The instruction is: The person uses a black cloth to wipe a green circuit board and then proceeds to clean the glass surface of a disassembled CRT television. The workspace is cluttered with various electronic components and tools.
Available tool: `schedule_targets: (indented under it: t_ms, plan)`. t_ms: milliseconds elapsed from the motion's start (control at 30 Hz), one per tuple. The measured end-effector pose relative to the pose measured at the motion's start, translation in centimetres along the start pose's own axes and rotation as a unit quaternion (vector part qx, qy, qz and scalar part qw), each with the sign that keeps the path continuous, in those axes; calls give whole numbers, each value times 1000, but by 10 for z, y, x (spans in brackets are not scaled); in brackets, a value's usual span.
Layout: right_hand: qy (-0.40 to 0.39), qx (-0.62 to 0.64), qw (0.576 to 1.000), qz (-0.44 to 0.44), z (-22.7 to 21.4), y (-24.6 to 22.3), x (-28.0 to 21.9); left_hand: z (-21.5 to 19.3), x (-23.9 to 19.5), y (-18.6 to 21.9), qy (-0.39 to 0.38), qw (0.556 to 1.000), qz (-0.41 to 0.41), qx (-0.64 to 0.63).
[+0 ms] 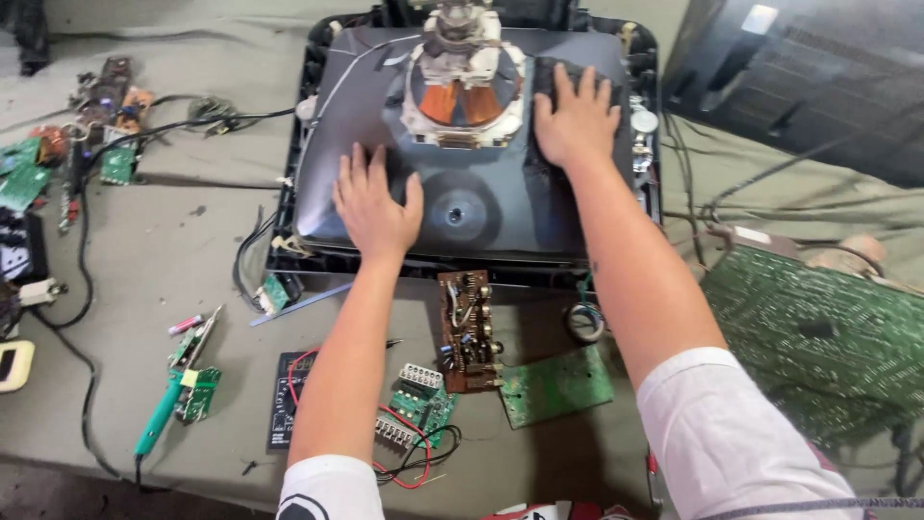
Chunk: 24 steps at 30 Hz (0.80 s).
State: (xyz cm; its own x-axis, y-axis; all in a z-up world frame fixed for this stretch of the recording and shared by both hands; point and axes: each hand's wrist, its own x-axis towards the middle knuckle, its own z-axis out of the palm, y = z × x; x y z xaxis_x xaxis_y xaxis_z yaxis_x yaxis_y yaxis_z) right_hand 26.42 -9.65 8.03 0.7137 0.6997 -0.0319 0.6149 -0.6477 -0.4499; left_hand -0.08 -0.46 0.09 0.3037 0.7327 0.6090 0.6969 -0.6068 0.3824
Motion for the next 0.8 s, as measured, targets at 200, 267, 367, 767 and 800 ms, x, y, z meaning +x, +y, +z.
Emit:
schedule_targets:
  t_ms: [200,267,367,767,800]
  plan:
    - [27,7,999,-25,-1,1,-7,0,1,1,0,1000,-8,-10]
    - [22,4,999,-28,-4,1,-22,2,0,0,3,1000,-10,-11]
    - [13,2,1000,-29,-6,2,-47,3,-1,0,4,1000,-12,-13]
    - [124,-16,977,-170,38,26,-104,16,-2,-9,56,998,19,2]
    - [88,-18,982,-167,36,27,-103,17,-7,-10,51,999,18,5]
